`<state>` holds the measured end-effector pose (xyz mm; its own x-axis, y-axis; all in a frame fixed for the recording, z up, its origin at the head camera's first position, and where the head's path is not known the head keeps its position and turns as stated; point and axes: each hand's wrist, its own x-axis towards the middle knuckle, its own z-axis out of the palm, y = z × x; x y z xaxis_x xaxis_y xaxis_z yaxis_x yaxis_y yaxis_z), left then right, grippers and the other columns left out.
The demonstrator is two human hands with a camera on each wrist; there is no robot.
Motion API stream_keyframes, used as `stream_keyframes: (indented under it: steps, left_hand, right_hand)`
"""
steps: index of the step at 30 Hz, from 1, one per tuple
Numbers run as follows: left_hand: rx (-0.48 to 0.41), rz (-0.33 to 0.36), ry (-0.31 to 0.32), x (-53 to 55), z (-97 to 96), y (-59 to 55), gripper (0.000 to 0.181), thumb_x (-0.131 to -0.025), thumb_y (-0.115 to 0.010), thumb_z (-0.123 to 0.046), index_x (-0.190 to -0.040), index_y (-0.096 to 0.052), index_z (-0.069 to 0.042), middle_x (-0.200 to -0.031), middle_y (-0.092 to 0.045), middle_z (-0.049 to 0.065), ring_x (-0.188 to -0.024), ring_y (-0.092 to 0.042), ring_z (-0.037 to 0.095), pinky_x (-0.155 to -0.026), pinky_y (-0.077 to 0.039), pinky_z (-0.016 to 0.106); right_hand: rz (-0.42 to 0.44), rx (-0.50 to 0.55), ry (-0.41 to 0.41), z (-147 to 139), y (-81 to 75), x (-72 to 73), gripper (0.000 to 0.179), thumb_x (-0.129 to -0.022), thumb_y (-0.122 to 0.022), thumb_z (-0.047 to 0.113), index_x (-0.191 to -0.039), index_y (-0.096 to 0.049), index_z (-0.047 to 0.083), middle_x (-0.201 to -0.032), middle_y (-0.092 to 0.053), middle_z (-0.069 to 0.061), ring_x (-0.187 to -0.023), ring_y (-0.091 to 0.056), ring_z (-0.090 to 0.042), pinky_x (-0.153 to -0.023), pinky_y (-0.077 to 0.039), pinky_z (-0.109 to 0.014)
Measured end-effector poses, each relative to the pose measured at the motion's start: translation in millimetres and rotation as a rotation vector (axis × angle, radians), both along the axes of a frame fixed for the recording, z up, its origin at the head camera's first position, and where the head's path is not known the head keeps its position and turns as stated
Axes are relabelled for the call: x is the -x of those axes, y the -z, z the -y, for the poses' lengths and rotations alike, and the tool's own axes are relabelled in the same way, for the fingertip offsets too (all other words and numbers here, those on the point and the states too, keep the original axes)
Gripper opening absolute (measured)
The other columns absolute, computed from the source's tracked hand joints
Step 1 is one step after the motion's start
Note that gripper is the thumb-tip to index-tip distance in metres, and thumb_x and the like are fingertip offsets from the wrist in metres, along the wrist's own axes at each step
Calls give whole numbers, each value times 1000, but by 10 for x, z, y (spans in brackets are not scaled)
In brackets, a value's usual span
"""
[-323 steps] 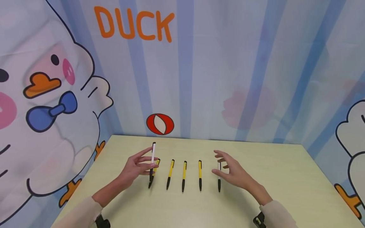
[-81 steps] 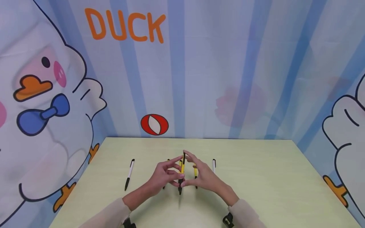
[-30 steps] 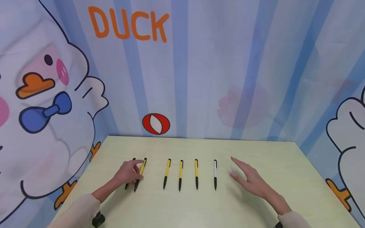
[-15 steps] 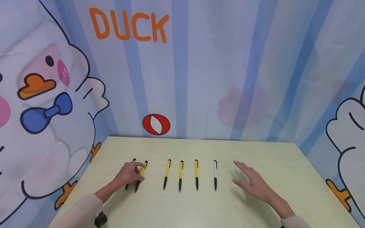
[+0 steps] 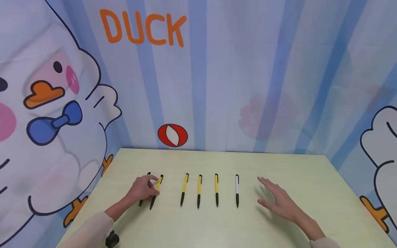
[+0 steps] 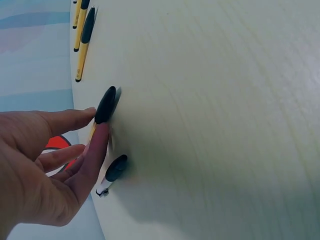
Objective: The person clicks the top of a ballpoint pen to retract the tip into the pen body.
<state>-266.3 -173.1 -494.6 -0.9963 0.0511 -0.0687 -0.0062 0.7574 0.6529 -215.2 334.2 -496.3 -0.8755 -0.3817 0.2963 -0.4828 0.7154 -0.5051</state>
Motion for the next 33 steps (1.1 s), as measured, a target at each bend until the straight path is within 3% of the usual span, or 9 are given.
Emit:
stream_keyframes:
  steps: [3, 5, 6, 12, 18, 23, 27, 30, 33]
  left_hand:
    - [34, -29, -12, 12, 16, -68, 51, -79, -85, -6, -127, -67, -1, -76, -68, 3, -54, -61, 12, -50, -49, 24]
    - [40, -45, -6, 41, -22, -110, 50, -80, -85, -8, -127, -67, -2, -77, -68, 4, -55, -60, 12, -50, -47, 24]
    - [35, -48, -5, 53, -48, -131, 50, -81, -85, -9, -126, -67, -2, -78, -68, 4, -56, -61, 12, -51, -48, 24]
    - [-107, -13, 23, 72, -220, -182, 50, -80, -85, -4, -126, -67, -1, -82, -67, 7, -59, -64, 17, -54, -59, 25]
    - [-209, 64, 80, 79, -459, -184, 54, -80, -85, -3, -130, -64, 0, -84, -68, 9, -63, -67, 19, -57, -62, 29]
    - [-73, 47, 138, 95, -646, -77, 58, -80, -87, -14, -132, -64, -4, -76, -67, 1, -56, -61, 12, -52, -52, 23]
    - [68, -36, 156, 119, -794, 7, 60, -78, -89, -25, -130, -65, -8, -69, -65, -4, -53, -55, 9, -49, -39, 22]
    - [115, -60, 143, 138, -880, 26, 61, -76, -91, -26, -129, -66, -9, -67, -63, -4, -53, -53, 10, -48, -37, 23]
    - [130, -35, 136, 153, -937, 32, 63, -74, -92, -23, -129, -66, -9, -67, -61, -4, -54, -52, 11, -48, -36, 23]
  right_hand:
    - [1, 19, 4, 19, 21, -1, 72, -95, -72, 25, -158, -39, 22, -157, -45, -23, -139, -15, 22, -125, -27, -52]
    - [8, 38, 0, 4, 4, -5, 72, -95, -73, 23, -158, -39, 21, -156, -45, -26, -138, -17, 22, -114, -30, -71]
    - [11, 45, -2, 1, -2, -5, 72, -94, -73, 22, -158, -39, 22, -155, -45, -27, -138, -17, 22, -111, -30, -74]
    - [37, 30, -4, 23, -11, 1, 72, -95, -73, 25, -158, -39, 22, -156, -44, -26, -140, -20, 18, -103, -35, -76]
    - [39, -1, 24, 11, -38, -10, 72, -95, -73, 26, -158, -39, 21, -157, -44, -25, -149, -35, -14, -104, -38, -72]
    - [30, -31, 34, 20, -25, -15, 72, -95, -73, 28, -158, -39, 22, -157, -45, -23, -147, -41, -24, -102, -44, -67]
    - [13, -60, 45, 31, -15, -15, 72, -96, -72, 30, -158, -39, 22, -157, -46, -22, -141, -46, -38, -100, -45, -63]
    - [11, -65, 48, 35, -3, -11, 71, -96, -71, 30, -158, -39, 21, -157, -46, -22, -138, -46, -44, -101, -45, -63]
    - [21, -57, 46, 34, 1, -10, 70, -97, -70, 30, -158, -39, 18, -157, -45, -23, -137, -46, -47, -101, -45, -65]
